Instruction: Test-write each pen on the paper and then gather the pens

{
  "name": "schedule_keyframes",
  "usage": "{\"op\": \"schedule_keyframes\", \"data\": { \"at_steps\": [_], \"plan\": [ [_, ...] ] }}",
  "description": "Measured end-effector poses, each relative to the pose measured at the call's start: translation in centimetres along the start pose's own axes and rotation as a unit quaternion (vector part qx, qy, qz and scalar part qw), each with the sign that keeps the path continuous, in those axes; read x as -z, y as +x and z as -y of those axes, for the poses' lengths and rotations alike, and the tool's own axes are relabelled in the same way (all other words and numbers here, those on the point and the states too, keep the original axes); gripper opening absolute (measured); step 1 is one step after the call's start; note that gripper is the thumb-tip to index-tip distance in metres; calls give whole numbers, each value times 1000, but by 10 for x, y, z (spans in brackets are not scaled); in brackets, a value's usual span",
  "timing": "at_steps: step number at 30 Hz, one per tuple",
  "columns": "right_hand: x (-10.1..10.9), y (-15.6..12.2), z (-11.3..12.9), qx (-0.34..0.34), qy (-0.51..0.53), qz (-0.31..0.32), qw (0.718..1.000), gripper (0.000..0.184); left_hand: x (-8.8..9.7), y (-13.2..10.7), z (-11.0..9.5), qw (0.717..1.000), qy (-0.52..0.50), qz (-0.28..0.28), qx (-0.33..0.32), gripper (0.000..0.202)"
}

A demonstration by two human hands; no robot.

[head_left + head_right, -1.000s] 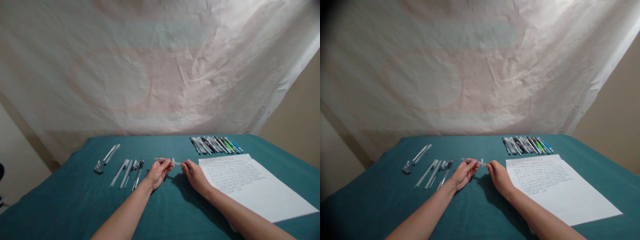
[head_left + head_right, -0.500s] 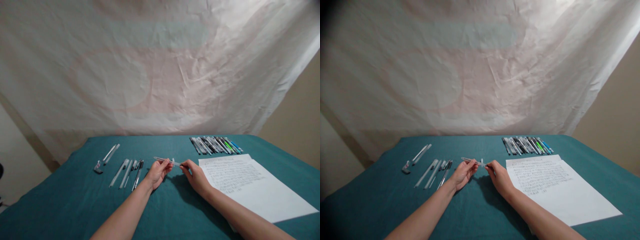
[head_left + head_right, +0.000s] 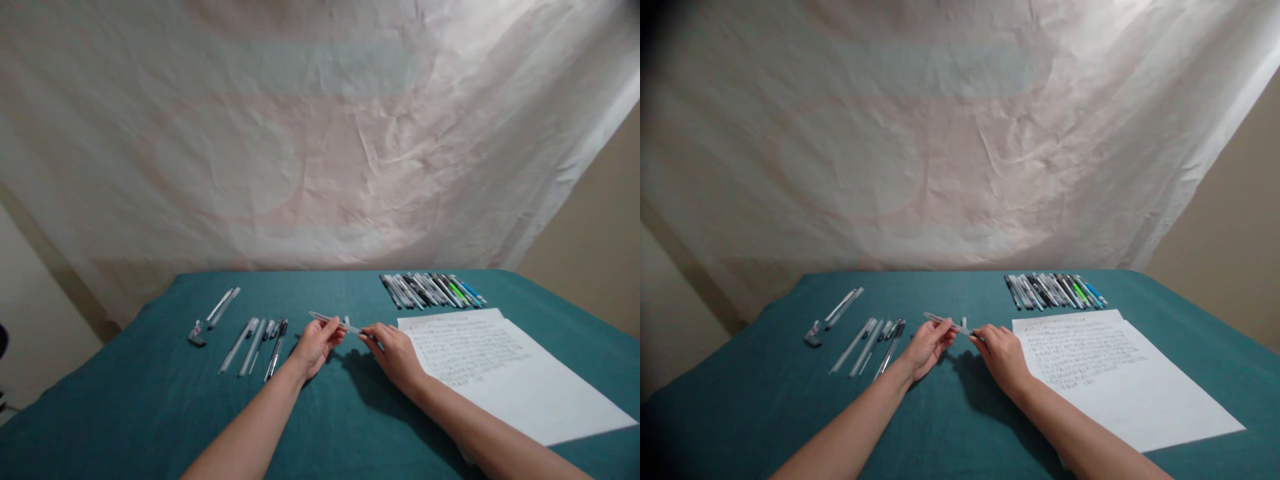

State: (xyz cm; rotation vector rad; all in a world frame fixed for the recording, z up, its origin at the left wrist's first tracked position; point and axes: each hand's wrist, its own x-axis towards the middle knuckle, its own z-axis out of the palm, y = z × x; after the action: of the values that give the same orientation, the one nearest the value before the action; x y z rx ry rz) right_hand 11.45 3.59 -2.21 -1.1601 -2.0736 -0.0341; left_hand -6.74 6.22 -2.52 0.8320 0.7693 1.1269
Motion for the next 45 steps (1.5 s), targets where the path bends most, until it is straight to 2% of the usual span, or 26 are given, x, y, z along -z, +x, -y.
{"op": "schedule_keyframes", "data": {
  "at_steps": [3, 7, 11, 13, 18, 23, 30, 35, 40, 45],
  "plan": [
    [0, -1, 2, -45, 2, 35, 998, 30, 1, -2, 0, 1000, 1, 18, 0, 21],
    [1, -2, 6, -120, 65, 81, 987, 43, 0, -2, -1, 999, -8, 32, 10, 19],
    [3, 0, 10, -139, 112, 59, 982, 25, -2, 0, -3, 999, -34, -2, 14, 19],
    [3, 1, 11, -145, 121, 46, 981, 22, -3, 0, -3, 999, -40, -11, 18, 19],
    [2, 1, 11, -123, 96, 36, 987, 20, -2, -1, -2, 999, -34, 3, 14, 20],
    [2, 1, 8, -108, 74, 70, 989, 33, -2, -2, -1, 999, -26, 20, 6, 20],
    [1, 0, 7, -133, 106, 44, 984, 23, -3, -2, -2, 1000, -28, 13, 3, 22],
    [0, 1, 5, -129, 88, 77, 985, 38, -4, -3, -2, 999, -27, 19, 4, 22],
    [3, 1, 8, -135, 125, 52, 982, 22, -5, -3, -3, 999, -47, -8, 13, 17],
    [0, 1, 5, -114, 104, 49, 987, 25, -4, -3, -3, 999, -45, 1, 14, 18]
  ]
}}
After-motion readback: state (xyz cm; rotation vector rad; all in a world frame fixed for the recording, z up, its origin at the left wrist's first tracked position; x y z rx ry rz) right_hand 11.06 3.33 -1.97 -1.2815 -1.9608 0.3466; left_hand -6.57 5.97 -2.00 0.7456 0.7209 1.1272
